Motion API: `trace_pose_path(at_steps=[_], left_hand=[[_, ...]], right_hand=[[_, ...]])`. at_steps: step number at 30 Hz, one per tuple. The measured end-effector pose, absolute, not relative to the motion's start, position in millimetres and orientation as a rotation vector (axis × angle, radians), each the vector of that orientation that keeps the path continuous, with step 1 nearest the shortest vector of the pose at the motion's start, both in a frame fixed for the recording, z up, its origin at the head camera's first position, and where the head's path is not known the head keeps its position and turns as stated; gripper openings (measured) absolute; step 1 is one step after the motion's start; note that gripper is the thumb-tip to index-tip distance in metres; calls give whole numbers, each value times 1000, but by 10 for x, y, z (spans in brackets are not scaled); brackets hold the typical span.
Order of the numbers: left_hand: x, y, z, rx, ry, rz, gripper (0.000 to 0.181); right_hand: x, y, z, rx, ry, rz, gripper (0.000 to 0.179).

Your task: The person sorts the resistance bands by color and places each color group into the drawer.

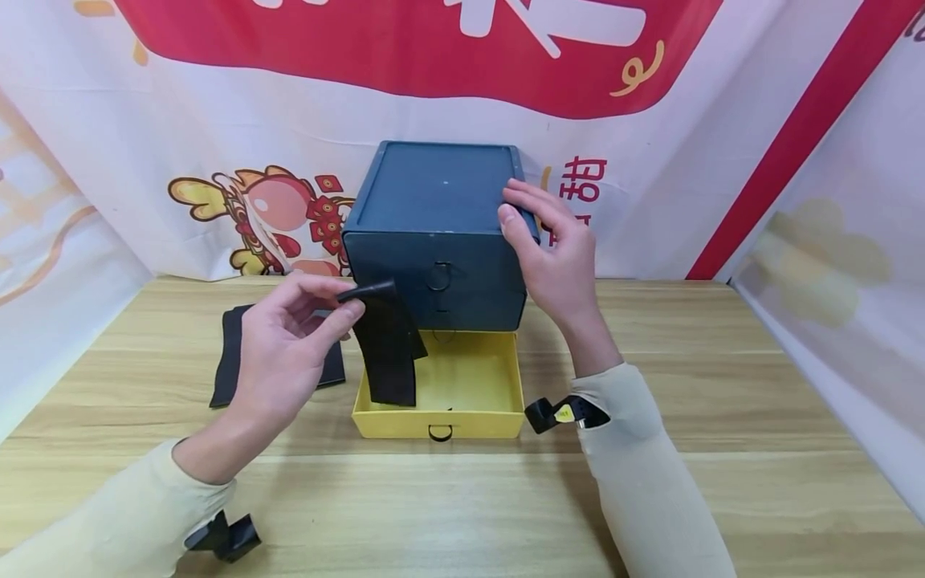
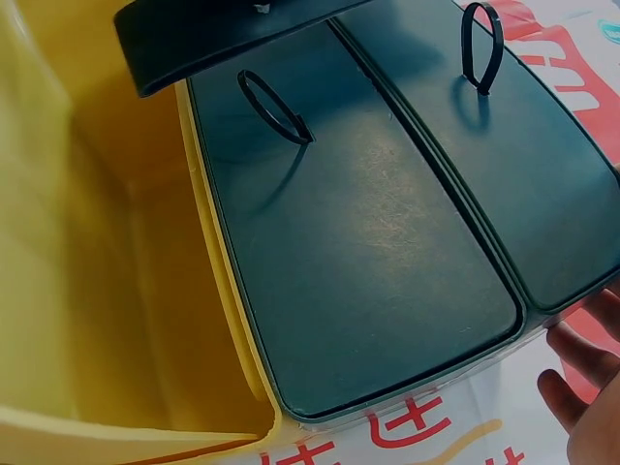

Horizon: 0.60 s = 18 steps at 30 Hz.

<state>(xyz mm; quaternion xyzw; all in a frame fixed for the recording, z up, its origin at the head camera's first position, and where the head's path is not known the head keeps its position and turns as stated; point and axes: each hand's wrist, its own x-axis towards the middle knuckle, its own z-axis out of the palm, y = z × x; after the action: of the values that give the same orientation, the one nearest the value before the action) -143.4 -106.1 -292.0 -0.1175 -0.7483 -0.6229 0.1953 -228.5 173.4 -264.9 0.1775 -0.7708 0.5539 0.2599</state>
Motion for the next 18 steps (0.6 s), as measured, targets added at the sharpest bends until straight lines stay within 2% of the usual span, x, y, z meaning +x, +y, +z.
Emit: trace_pose_path(at_steps=[7,18], left_hand=[[-1456,-1079,-2923,-294,-2133,-1795,21],[-1303,-1095,-3026,-302,-2351,-1853,23]], right_hand=[[-2283,1731,-2653,473,-2090,1494,41],[-2283,1728,-2650,477,-2086,1503,40]])
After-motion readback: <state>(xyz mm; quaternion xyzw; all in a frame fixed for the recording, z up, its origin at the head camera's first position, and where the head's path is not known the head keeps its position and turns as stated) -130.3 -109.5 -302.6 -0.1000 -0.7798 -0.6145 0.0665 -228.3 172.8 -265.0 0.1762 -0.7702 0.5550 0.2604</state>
